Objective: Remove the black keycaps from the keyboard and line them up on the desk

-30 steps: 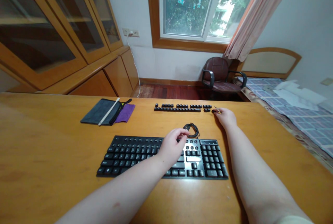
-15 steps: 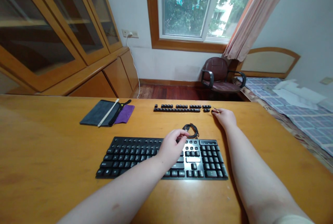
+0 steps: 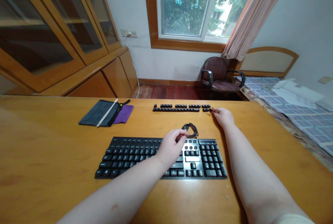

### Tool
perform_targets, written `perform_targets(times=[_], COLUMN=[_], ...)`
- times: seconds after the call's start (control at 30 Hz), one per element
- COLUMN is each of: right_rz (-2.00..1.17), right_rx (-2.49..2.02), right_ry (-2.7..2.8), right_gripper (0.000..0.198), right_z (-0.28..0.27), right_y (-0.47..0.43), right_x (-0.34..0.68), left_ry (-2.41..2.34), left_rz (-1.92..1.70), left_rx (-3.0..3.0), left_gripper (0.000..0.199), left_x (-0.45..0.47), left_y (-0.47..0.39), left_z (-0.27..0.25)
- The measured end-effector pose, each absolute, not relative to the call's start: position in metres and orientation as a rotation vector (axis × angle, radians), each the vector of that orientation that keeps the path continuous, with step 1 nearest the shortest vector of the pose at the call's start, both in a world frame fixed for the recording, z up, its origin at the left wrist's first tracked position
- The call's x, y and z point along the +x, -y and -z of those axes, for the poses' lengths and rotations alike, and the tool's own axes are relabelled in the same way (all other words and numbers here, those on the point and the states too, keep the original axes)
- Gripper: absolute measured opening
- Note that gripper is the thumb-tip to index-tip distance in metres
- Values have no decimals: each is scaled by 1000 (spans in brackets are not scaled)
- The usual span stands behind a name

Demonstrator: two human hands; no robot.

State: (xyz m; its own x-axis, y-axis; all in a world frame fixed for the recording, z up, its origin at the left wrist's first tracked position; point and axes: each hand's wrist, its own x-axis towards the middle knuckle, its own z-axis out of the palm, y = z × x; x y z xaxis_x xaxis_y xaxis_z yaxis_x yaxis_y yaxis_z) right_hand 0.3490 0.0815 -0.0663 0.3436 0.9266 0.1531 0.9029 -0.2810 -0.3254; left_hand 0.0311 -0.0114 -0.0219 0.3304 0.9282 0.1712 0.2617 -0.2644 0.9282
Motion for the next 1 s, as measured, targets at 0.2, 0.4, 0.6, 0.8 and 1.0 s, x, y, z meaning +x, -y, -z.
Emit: perform_targets(times=[0.2,0.4,0.6,0.8,1.0], right_rz=[-80,4,-18,-41,-57], right_rx=[-2233,-2148,-2137,-2150,-2140], right_ry=[1651,1686,1777,1785,1778], right_gripper=[32,34,35,34,32], right_z=[63,58,59,61,62], right_y=[-80,-79,-79,-79,-80], right_x=[346,339,333,333,334], left_ry=[-1060,-1067,-1066,-1070,-1073], left_rz=[-974,-966,-956,-943,-939], left_rx=[1733,1730,1732,1729,1722], left_gripper=[16,15,16,16,16], left_x=[31,31,31,31,32], left_y=[11,12,11,11,12], left_z=[20,23,22,19,19])
